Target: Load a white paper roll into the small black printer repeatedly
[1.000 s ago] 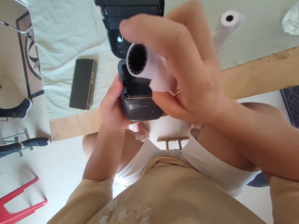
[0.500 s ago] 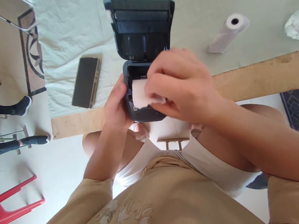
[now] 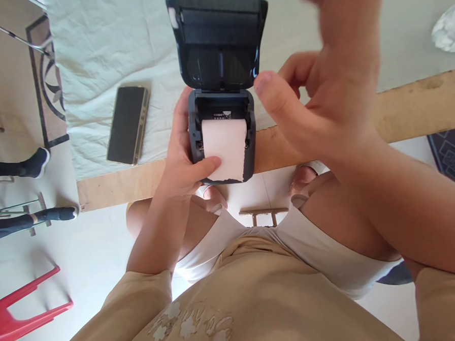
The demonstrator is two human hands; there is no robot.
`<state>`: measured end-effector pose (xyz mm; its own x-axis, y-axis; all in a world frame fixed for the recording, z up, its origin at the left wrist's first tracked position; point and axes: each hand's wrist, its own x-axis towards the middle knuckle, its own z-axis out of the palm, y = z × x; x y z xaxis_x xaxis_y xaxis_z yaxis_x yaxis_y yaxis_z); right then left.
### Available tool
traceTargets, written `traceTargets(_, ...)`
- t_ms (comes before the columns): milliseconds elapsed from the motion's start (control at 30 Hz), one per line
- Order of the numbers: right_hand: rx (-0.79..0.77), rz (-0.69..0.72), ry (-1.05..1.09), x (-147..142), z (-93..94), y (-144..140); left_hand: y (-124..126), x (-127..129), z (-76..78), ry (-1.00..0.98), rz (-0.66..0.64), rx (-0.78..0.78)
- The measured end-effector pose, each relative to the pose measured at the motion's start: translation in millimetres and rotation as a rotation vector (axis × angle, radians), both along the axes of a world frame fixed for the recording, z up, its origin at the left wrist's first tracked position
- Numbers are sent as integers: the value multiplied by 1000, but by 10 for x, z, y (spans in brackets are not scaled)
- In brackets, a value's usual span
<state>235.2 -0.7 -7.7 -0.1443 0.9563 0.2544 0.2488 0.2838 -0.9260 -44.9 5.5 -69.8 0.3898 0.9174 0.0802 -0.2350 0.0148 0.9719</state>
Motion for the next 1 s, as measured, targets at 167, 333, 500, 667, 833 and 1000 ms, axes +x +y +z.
traceTargets(167, 321, -69, 33, -168, -22, 9, -3, -14, 8, 59, 11, -39)
traceTargets(333, 266, 73, -222, -94, -162, 89, -63, 58, 156, -45, 19, -54)
traceTargets(500, -35, 414, -166, -53, -384, 199, -158, 140, 313, -38, 59, -158)
traceTargets(667, -173, 449, -98, -139, -414, 191, -129, 54, 255, 42, 23, -166)
traceTargets(833, -121, 390, -232, -129, -400, 204, -38, -5, 157, 55, 28, -193)
traceTargets(1000, -65, 322, -261, -162, -524, 241, -81, 79, 201, -1, 44, -203)
